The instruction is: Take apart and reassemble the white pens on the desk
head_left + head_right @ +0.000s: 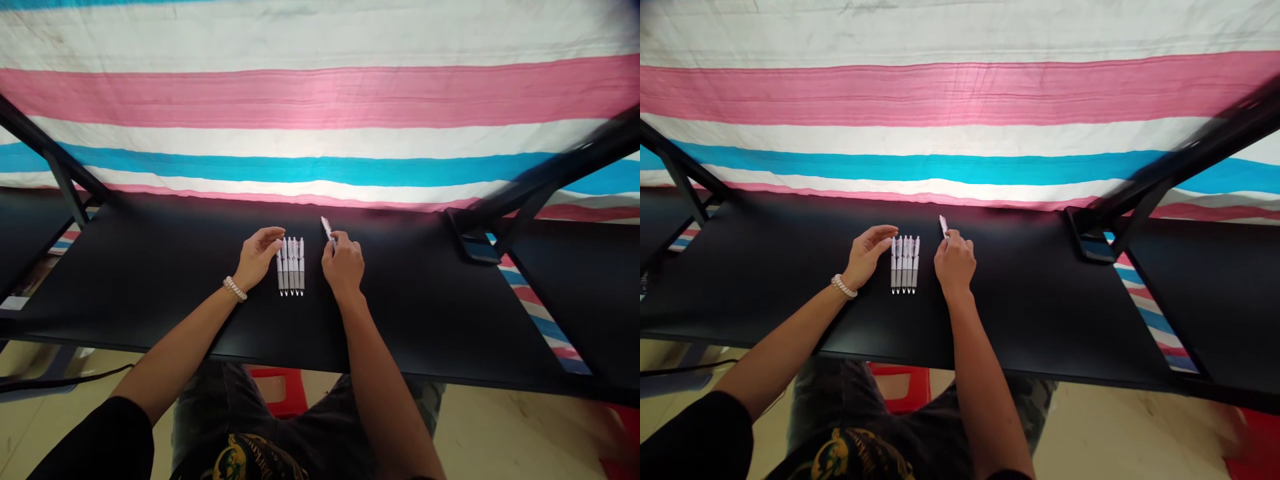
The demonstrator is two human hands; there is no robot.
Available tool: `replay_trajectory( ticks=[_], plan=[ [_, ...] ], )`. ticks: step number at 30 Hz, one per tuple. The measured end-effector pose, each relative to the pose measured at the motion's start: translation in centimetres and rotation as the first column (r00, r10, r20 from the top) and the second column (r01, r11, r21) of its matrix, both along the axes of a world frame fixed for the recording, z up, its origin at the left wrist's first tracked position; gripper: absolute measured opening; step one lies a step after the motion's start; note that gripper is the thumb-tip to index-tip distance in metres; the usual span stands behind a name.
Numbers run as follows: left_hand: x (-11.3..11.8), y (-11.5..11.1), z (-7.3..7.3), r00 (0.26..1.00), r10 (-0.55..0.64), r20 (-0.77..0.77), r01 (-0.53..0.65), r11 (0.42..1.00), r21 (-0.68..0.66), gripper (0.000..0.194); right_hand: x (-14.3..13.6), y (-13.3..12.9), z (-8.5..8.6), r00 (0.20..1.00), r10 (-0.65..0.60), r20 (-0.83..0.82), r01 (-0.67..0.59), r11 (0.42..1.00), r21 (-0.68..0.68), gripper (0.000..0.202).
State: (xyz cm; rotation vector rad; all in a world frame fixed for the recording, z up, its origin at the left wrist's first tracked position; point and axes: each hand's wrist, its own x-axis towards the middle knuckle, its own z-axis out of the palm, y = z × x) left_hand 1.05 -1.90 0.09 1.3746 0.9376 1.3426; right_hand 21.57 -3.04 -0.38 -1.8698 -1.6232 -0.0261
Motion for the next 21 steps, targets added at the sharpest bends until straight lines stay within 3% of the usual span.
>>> replay_trajectory(
  ticks=[6, 13, 16, 19, 21],
  plan=[
    [0.1, -0.3, -0.2, 0.915, 0.09, -0.393, -0.004, 0.977, 0.213, 0.024, 0.2, -0.4, -0.7, 0.992, 0.043, 0.116, -0.04, 0.999, -0.028, 0.025],
    [0.3, -0.8, 0.0, 0.827, 0.1, -0.554, 0.104, 0.94, 0.325, 0.034, -0.3, -0.8, 0.4, 0.996, 0.088, 0.025, -0.09, 0.993, 0.07, 0.023],
    [0.4, -0.8, -0.1, 0.811, 0.121, -0.572, 0.104, 0.933, 0.345, 0.034, -0.7, -1.1, 1.1, 0.947, 0.291, -0.135, -0.288, 0.957, 0.039, 0.019],
    [0.4, -0.7, -0.1, 0.809, 0.153, -0.568, 0.075, 0.931, 0.357, 0.032, -1.1, -1.5, 1.6, 0.846, 0.488, -0.216, -0.515, 0.852, -0.093, 0.012],
    [0.4, -0.7, -0.1, 0.812, 0.167, -0.56, 0.056, 0.931, 0.36, 0.03, -1.3, -1.8, 1.7, 0.808, 0.548, -0.217, -0.584, 0.795, -0.167, 0.008]
  ],
)
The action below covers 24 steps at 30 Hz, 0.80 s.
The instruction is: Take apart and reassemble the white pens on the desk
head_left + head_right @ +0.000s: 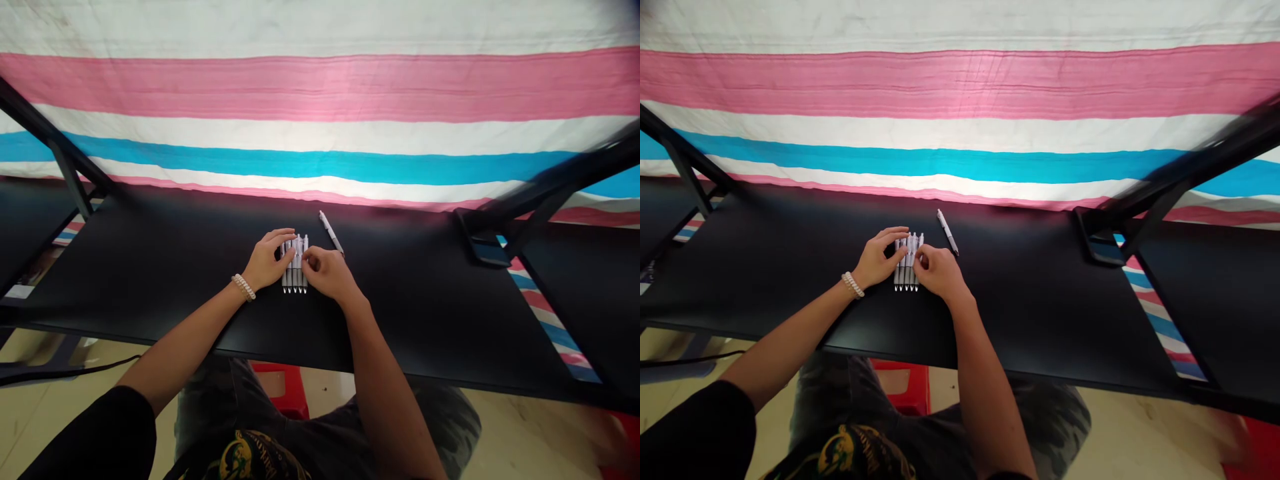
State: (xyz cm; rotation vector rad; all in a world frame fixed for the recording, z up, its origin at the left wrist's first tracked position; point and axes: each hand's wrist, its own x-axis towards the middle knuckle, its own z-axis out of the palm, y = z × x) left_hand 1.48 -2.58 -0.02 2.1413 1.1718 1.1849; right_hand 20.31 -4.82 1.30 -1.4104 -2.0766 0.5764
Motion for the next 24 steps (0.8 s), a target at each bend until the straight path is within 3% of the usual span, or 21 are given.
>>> replay_trajectory(
  ticks=[9, 11, 13, 15, 17, 19, 21, 24],
  plan=[
    [0.1, 0.0, 0.1, 0.997, -0.013, 0.082, 0.017, 0.999, -0.051, 0.027, 0.5, 0.0, 0.5, 0.999, 0.028, 0.043, -0.027, 1.0, -0.015, 0.004],
    [0.2, 0.0, 0.2, 0.992, -0.007, 0.123, 0.017, 0.997, -0.078, 0.025, 0.6, 0.1, 0.5, 0.999, -0.025, -0.02, 0.024, 0.999, -0.037, 0.004],
    [0.2, 0.1, 0.3, 0.978, 0.01, 0.207, 0.019, 0.99, -0.137, 0.023, 0.6, 0.2, 0.5, 0.98, -0.084, -0.183, 0.073, 0.995, -0.068, 0.008],
    [0.2, 0.2, 0.4, 0.926, 0.03, 0.376, 0.069, 0.967, -0.246, 0.028, 0.3, 0.1, 0.7, 0.905, -0.09, -0.416, 0.04, 0.991, -0.127, 0.014],
    [0.2, 0.3, 0.8, 0.815, 0.051, 0.578, 0.202, 0.909, -0.365, 0.039, -0.2, -0.1, 0.8, 0.792, -0.054, -0.608, -0.072, 0.981, -0.181, 0.019],
    [0.1, 0.3, 1.2, 0.704, 0.061, 0.707, 0.371, 0.818, -0.439, 0.045, -0.8, -0.3, 1.0, 0.707, -0.024, -0.706, -0.173, 0.963, -0.206, 0.023],
    [-0.1, 0.2, 1.5, 0.652, 0.071, 0.755, 0.46, 0.754, -0.468, 0.043, -1.3, -0.5, 0.9, 0.665, -0.014, -0.747, -0.221, 0.951, -0.215, 0.026],
    [-0.4, 0.3, 1.6, 0.606, 0.156, 0.78, 0.399, 0.789, -0.468, 0.037, -1.8, -0.4, 0.7, 0.653, -0.039, -0.756, -0.223, 0.945, -0.241, 0.032]
  ],
)
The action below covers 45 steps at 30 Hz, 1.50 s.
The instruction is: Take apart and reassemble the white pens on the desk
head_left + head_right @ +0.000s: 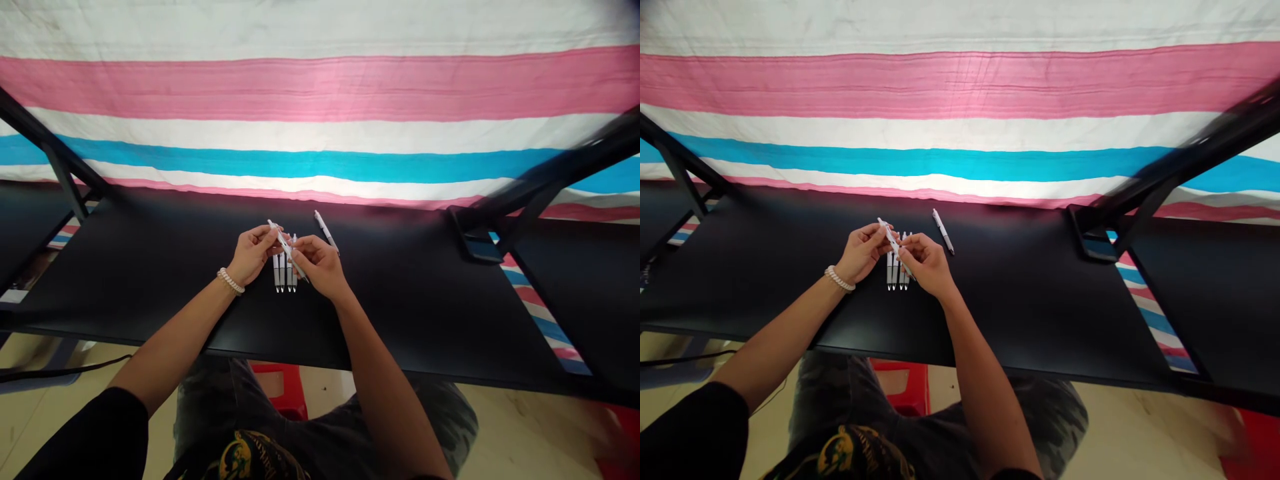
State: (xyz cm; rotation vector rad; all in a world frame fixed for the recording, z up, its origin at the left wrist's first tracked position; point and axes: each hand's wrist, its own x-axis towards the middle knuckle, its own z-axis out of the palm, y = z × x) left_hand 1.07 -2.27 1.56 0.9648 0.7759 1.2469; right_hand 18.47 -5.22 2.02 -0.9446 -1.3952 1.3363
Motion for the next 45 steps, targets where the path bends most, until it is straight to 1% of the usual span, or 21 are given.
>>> replay_trajectory(
  ticks=[3, 5, 6, 7, 10, 12, 14, 15, 18, 20, 22, 25, 26, 29, 31, 35, 38, 39, 41, 42, 45],
  plan=[
    [-0.2, 0.5, -0.3, 0.984, 0.178, 0.028, -0.179, 0.984, 0.006, 0.032, -0.2, 0.1, -0.2, 0.999, 0.014, 0.045, -0.011, 0.998, -0.058, 0.041],
    [-0.2, 0.9, -0.5, 0.971, 0.238, 0.025, -0.238, 0.971, 0.01, 0.031, -0.2, 0.1, -0.4, 0.997, 0.016, 0.07, -0.011, 0.998, -0.067, 0.044],
    [-0.1, 1.0, -0.5, 0.966, 0.256, 0.018, -0.256, 0.967, 0.009, 0.031, -0.2, 0.1, -0.4, 0.996, -0.001, 0.088, 0.006, 0.999, -0.049, 0.044],
    [-0.1, 1.1, -0.5, 0.962, 0.274, 0.011, -0.274, 0.962, 0.005, 0.032, -0.2, 0.1, -0.5, 0.993, -0.032, 0.116, 0.034, 0.999, -0.018, 0.044],
    [0.2, 1.1, -0.5, 0.944, 0.33, 0.011, -0.33, 0.944, -0.01, 0.035, -0.3, 0.1, -0.8, 0.96, -0.197, 0.2, 0.18, 0.978, 0.103, 0.037],
    [0.3, 1.0, -0.5, 0.932, 0.361, 0.022, -0.36, 0.932, -0.027, 0.035, -0.5, 0.2, -0.9, 0.931, -0.302, 0.204, 0.266, 0.945, 0.189, 0.027],
    [0.3, 1.0, -0.6, 0.923, 0.384, 0.036, -0.383, 0.923, -0.042, 0.035, -0.7, 0.2, -0.9, 0.918, -0.357, 0.174, 0.307, 0.916, 0.257, 0.02],
    [0.3, 1.0, -0.6, 0.919, 0.392, 0.042, -0.39, 0.919, -0.048, 0.036, -0.8, 0.2, -0.9, 0.918, -0.364, 0.155, 0.317, 0.911, 0.263, 0.02],
    [0.1, 1.1, -0.7, 0.915, 0.401, 0.051, -0.398, 0.916, -0.051, 0.037, -0.8, 0.3, -0.7, 0.925, -0.356, 0.133, 0.328, 0.925, 0.194, 0.025],
    [0.0, 1.2, -0.8, 0.916, 0.397, 0.058, -0.395, 0.917, -0.053, 0.037, -0.7, 0.3, -0.7, 0.926, -0.358, 0.121, 0.332, 0.923, 0.196, 0.026],
    [-0.1, 1.3, -0.8, 0.915, 0.397, 0.067, -0.394, 0.917, -0.057, 0.036, -0.7, 0.4, -0.8, 0.936, -0.343, 0.082, 0.321, 0.925, 0.203, 0.026],
    [-0.1, 1.4, -0.9, 0.914, 0.401, 0.062, -0.397, 0.916, -0.059, 0.034, -0.6, 0.5, -1.0, 0.955, -0.293, 0.051, 0.285, 0.95, 0.124, 0.032],
    [-0.1, 1.4, -0.9, 0.915, 0.4, 0.059, -0.397, 0.916, -0.057, 0.034, -0.6, 0.5, -1.1, 0.956, -0.29, 0.054, 0.282, 0.952, 0.122, 0.031],
    [-0.1, 1.3, -0.9, 0.914, 0.402, 0.058, -0.4, 0.916, -0.045, 0.033, -0.6, 0.6, -1.2, 0.953, -0.301, 0.043, 0.291, 0.943, 0.162, 0.03],
    [-0.1, 1.3, -1.0, 0.913, 0.404, 0.057, -0.402, 0.915, -0.042, 0.033, -0.5, 0.6, -1.2, 0.951, -0.304, 0.045, 0.295, 0.944, 0.148, 0.031],
    [-0.2, 1.3, -1.0, 0.916, 0.397, 0.059, -0.395, 0.918, -0.038, 0.031, -0.7, 0.5, -1.2, 0.949, -0.305, 0.081, 0.281, 0.934, 0.221, 0.019],
    [-0.2, 1.3, -0.9, 0.918, 0.393, 0.061, -0.391, 0.92, -0.035, 0.031, -0.8, 0.5, -1.3, 0.955, -0.292, 0.059, 0.277, 0.943, 0.186, 0.022],
    [-0.2, 1.3, -0.9, 0.918, 0.393, 0.059, -0.391, 0.92, -0.037, 0.032, -0.8, 0.4, -1.3, 0.952, -0.297, 0.069, 0.279, 0.94, 0.194, 0.019],
    [-0.2, 1.2, -0.8, 0.918, 0.392, 0.053, -0.39, 0.92, -0.041, 0.032, -0.8, 0.3, -1.3, 0.94, -0.319, 0.121, 0.281, 0.926, 0.252, 0.012],
    [-0.2, 1.2, -0.8, 0.919, 0.39, 0.05, -0.388, 0.921, -0.042, 0.031, -0.8, 0.3, -1.2, 0.934, -0.327, 0.144, 0.279, 0.919, 0.278, 0.013],
    [0.2, 0.9, -0.7, 0.929, 0.367, 0.039, -0.366, 0.93, -0.038, 0.033, -1.0, 0.1, -1.1, 0.932, -0.317, 0.177, 0.26, 0.923, 0.285, 0.039]
  ],
)
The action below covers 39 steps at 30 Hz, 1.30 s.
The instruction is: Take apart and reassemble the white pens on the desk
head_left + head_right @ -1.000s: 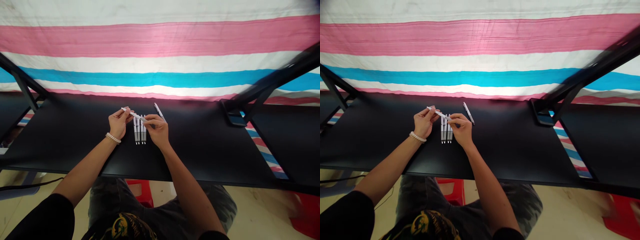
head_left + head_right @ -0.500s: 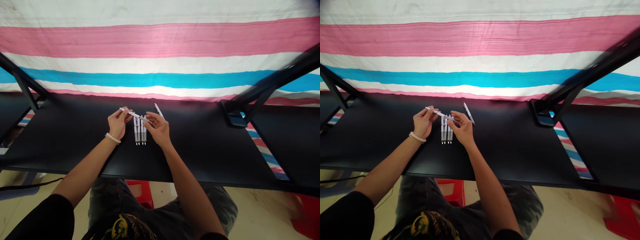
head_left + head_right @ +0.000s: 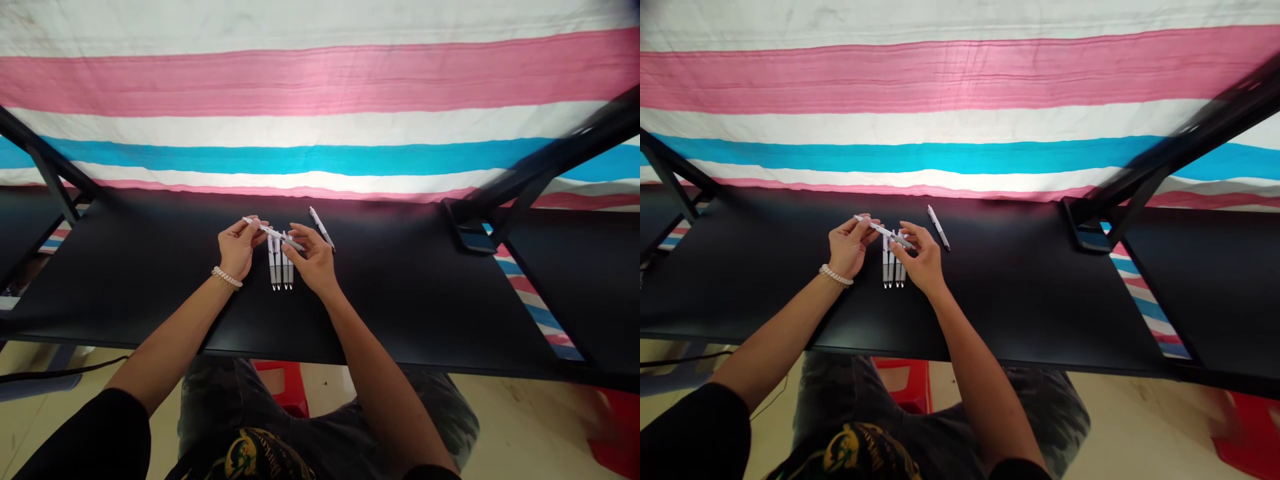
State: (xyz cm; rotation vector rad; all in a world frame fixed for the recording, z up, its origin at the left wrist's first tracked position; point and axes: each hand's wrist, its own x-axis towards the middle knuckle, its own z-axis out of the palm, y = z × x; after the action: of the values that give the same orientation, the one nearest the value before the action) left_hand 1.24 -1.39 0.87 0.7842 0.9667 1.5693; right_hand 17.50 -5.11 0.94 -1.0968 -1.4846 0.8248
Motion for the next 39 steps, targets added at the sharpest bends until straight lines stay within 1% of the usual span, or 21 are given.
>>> replay_trajectory(
  ticks=[1, 3, 5, 6, 9, 11, 13, 16, 19, 24, 26, 29, 31, 32, 34, 36, 38, 39],
  plan=[
    [0.1, -0.1, 0.0, 1.0, -0.013, -0.007, 0.013, 1.0, 0.001, 0.034, -0.1, -0.1, 0.0, 1.0, 0.009, 0.027, -0.009, 1.0, 0.006, 0.042],
    [0.3, -0.1, 0.0, 0.999, -0.028, -0.017, 0.028, 1.0, 0.003, 0.035, -0.2, -0.2, 0.0, 0.991, 0.007, 0.135, -0.012, 0.999, 0.033, 0.034],
    [0.0, 0.1, -0.1, 1.0, -0.008, -0.005, 0.008, 1.0, 0.002, 0.033, -0.1, -0.2, 0.0, 0.97, -0.031, 0.241, 0.016, 0.998, 0.06, 0.027],
    [-0.2, 0.4, -0.1, 1.0, 0.017, 0.013, -0.017, 1.0, -0.002, 0.031, 0.0, -0.2, 0.0, 0.963, -0.053, 0.263, 0.036, 0.997, 0.068, 0.027],
    [-1.3, 1.2, -0.3, 0.989, 0.107, 0.098, -0.104, 0.994, -0.027, 0.022, 0.6, 0.0, 0.1, 0.967, -0.112, 0.227, 0.099, 0.993, 0.068, 0.026],
    [-2.0, 1.6, -0.3, 0.979, 0.129, 0.159, -0.123, 0.991, -0.045, 0.017, 0.9, 0.1, 0.1, 0.976, -0.133, 0.174, 0.124, 0.99, 0.063, 0.026],
    [-2.2, 1.7, -0.4, 0.975, 0.115, 0.19, -0.106, 0.993, -0.058, 0.014, 0.9, 0.1, 0.1, 0.982, -0.126, 0.139, 0.118, 0.991, 0.067, 0.025],
    [-1.7, 1.4, -0.4, 0.985, 0.064, 0.162, -0.053, 0.996, -0.068, 0.016, 0.5, 0.0, 0.0, 0.987, -0.085, 0.138, 0.071, 0.992, 0.103, 0.024],
    [-1.0, 0.9, -0.3, 0.995, 0.027, 0.095, -0.021, 0.998, -0.055, 0.023, 0.3, -0.1, -0.2, 0.973, -0.081, 0.216, 0.05, 0.988, 0.148, 0.025],
    [0.1, -0.1, 0.0, 0.999, -0.026, -0.022, 0.026, 1.0, 0.005, 0.032, 0.0, -0.5, -0.3, 0.927, -0.115, 0.356, 0.047, 0.98, 0.195, 0.028],
    [0.4, -0.3, 0.0, 0.998, -0.056, -0.033, 0.056, 0.998, -0.003, 0.034, 0.0, -0.6, -0.4, 0.911, -0.135, 0.39, 0.06, 0.978, 0.197, 0.032],
    [0.6, -0.4, -0.2, 0.996, -0.082, -0.019, 0.081, 0.996, -0.027, 0.035, 0.0, -0.8, -0.6, 0.892, -0.166, 0.421, 0.089, 0.977, 0.196, 0.025],
    [0.6, -0.4, -0.3, 0.996, -0.092, -0.014, 0.092, 0.995, -0.036, 0.034, 0.0, -0.7, -0.6, 0.906, -0.152, 0.394, 0.1, 0.984, 0.148, 0.02],
    [0.6, -0.4, -0.3, 0.995, -0.096, -0.013, 0.095, 0.995, -0.037, 0.034, 0.0, -0.7, -0.5, 0.926, -0.121, 0.357, 0.091, 0.991, 0.099, 0.02],
    [0.5, -0.4, -0.3, 0.994, -0.105, -0.012, 0.104, 0.994, -0.034, 0.034, 0.0, -0.5, -0.4, 0.971, -0.033, 0.237, 0.042, 0.999, -0.033, 0.026],
    [0.5, -0.5, -0.2, 0.993, -0.115, -0.011, 0.115, 0.993, -0.027, 0.034, 0.0, -0.4, -0.3, 0.993, 0.045, 0.109, -0.027, 0.987, -0.156, 0.036],
    [0.5, -0.5, -0.1, 0.993, -0.116, -0.009, 0.116, 0.993, -0.02, 0.035, -0.1, -0.2, -0.2, 0.998, 0.064, 0.018, -0.059, 0.977, -0.206, 0.037],
    [0.5, -0.5, 0.0, 0.994, -0.108, -0.006, 0.108, 0.994, -0.016, 0.035, -0.2, -0.2, -0.2, 0.999, 0.049, -0.006, -0.049, 0.98, -0.195, 0.034]
  ],
)
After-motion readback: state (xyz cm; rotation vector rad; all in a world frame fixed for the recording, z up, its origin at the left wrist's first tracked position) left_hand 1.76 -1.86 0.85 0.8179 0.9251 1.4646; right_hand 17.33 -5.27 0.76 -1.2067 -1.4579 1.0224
